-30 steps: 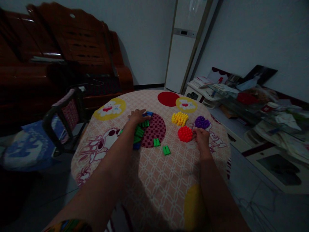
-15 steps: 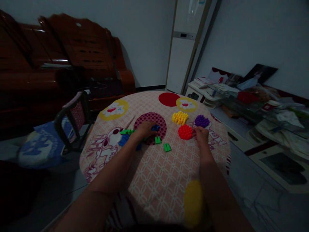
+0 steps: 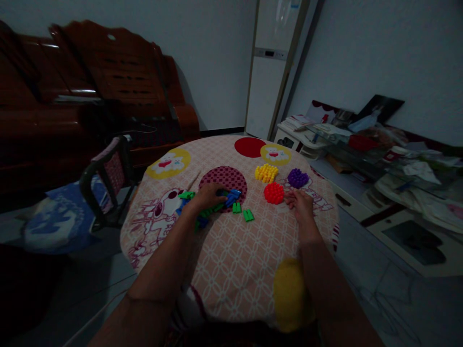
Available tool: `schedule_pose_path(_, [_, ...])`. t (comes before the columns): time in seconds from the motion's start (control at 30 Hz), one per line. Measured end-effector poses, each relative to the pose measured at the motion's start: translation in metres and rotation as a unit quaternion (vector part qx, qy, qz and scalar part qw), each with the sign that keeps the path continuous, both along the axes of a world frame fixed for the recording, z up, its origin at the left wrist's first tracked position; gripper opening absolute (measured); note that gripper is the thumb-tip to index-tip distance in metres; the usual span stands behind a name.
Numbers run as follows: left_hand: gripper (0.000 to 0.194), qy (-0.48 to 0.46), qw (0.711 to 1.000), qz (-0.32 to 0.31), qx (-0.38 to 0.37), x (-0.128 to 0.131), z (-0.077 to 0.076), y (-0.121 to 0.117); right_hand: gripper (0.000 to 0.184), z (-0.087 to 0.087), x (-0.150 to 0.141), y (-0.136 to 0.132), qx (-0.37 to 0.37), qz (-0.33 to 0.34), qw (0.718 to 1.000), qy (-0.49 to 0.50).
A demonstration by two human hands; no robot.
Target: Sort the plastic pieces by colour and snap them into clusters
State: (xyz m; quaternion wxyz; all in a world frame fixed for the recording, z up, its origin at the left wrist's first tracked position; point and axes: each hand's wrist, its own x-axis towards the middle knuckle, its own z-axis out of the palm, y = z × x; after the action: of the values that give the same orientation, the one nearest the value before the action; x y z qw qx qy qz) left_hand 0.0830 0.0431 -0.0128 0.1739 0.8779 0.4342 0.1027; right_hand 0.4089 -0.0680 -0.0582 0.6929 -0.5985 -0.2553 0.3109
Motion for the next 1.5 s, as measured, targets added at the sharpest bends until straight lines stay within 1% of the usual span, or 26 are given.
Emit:
schedule_pose_path(0.1, [0.039,-0.018,0.999,-0.04,-0.025,0.001,-0.004,-0.005,0.034,0.001,-0.009,-0.008,-0.015,0.008,0.999,-0.04])
schedule_pose_path(0.17, [0.038,-0.025,0.998,-0.044,-0.031,0.003,-0.004,-0.009,0.032,0.005,-0.021,-0.014,-0.027,0.0,0.995,-0.099])
schedule_pose_path(0.2, [0.036,-0.029,0.998,-0.043,-0.029,0.005,-0.004,-0.01,0.03,0.008,-0.028,-0.018,-0.028,-0.006,0.989,-0.146])
schedule_pose_path(0.27, [0.03,-0.04,0.998,-0.037,-0.018,0.008,-0.001,-0.013,0.029,0.016,-0.045,-0.026,-0.013,-0.019,0.965,-0.26])
schedule_pose_path(0.37, [0.021,-0.054,0.998,-0.027,-0.003,0.014,0.001,-0.017,0.028,0.027,-0.069,-0.035,0.036,-0.017,0.909,-0.416])
schedule_pose_path(0.43, [0.016,-0.051,0.999,-0.017,0.009,0.019,-0.001,-0.017,0.029,0.03,-0.078,-0.038,0.063,-0.004,0.883,-0.465])
schedule_pose_path(0.47, [0.015,-0.047,0.999,-0.013,0.015,0.02,-0.002,-0.017,0.029,0.03,-0.078,-0.038,0.069,-0.004,0.879,-0.472])
schedule_pose_path(0.5, [0.015,-0.045,0.999,-0.009,0.021,0.021,-0.003,-0.017,0.029,0.029,-0.076,-0.038,0.07,-0.012,0.882,-0.465])
schedule_pose_path(0.57, [0.017,-0.05,0.998,-0.013,0.026,0.021,-0.005,-0.017,0.028,0.025,-0.064,-0.038,0.053,-0.048,0.903,-0.424])
schedule_pose_path(0.63, [0.018,-0.061,0.997,-0.039,0.021,0.019,-0.006,-0.016,0.028,0.019,-0.047,-0.04,0.021,-0.089,0.921,-0.378])
schedule_pose_path(0.67, [0.018,-0.064,0.996,-0.053,0.017,0.017,-0.006,-0.016,0.028,0.016,-0.04,-0.041,0.005,-0.093,0.925,-0.368])
schedule_pose_path(0.73, [0.02,-0.06,0.996,-0.07,0.008,0.015,-0.007,-0.016,0.025,0.01,-0.03,-0.045,-0.027,-0.057,0.919,-0.388])
schedule_pose_path(0.77, [0.024,-0.056,0.996,-0.071,0.007,0.015,-0.007,-0.016,0.022,0.006,-0.028,-0.047,-0.043,-0.024,0.908,-0.417])
schedule_pose_path(0.8, [0.029,-0.052,0.996,-0.071,0.009,0.015,-0.008,-0.016,0.02,0.003,-0.028,-0.048,-0.058,0.012,0.89,-0.451])
schedule_pose_path(0.87, [0.038,-0.047,0.997,-0.065,0.02,0.016,-0.011,-0.016,0.019,-0.004,-0.031,-0.05,-0.083,0.072,0.845,-0.523])
schedule_pose_path(0.93, [0.039,-0.05,0.996,-0.062,0.028,0.018,-0.014,-0.017,0.023,-0.007,-0.033,-0.051,-0.092,0.114,0.808,-0.57])
schedule_pose_path(0.97, [0.036,-0.054,0.996,-0.062,0.028,0.019,-0.014,-0.017,0.022,-0.007,-0.033,-0.05,-0.09,0.13,0.799,-0.579])
schedule_pose_path(1.0, [0.033,-0.059,0.996,-0.062,0.026,0.02,-0.015,-0.017,0.021,-0.005,-0.032,-0.05,-0.087,0.143,0.798,-0.579])
schedule_pose_path(1.03, [0.031,-0.063,0.996,-0.061,0.022,0.02,-0.015,-0.018,0.02,-0.003,-0.029,-0.049,-0.084,0.152,0.803,-0.571])
schedule_pose_path(1.17, [0.027,-0.081,0.995,-0.057,0.009,0.021,-0.015,-0.018,0.023,0.011,-0.015,-0.046,-0.095,0.157,0.846,-0.501])
schedule_pose_path(1.23, [0.026,-0.092,0.994,-0.058,0.007,0.021,-0.015,-0.018,0.025,0.016,-0.011,-0.045,-0.096,0.158,0.862,-0.471])
schedule_pose_path(1.33, [0.026,-0.094,0.994,-0.059,0.007,0.02,-0.016,-0.018,0.024,0.018,-0.008,-0.04,-0.098,0.173,0.887,-0.417])
schedule_pose_path(1.43, [0.026,-0.093,0.994,-0.058,0.005,0.02,-0.015,-0.019,0.023,0.018,-0.009,-0.035,-0.118,0.174,0.918,-0.335])
schedule_pose_path(1.5, [0.027,-0.095,0.994,-0.056,0.006,0.02,-0.015,-0.02,0.021,0.017,-0.01,-0.031,-0.121,0.171,0.929,-0.304])
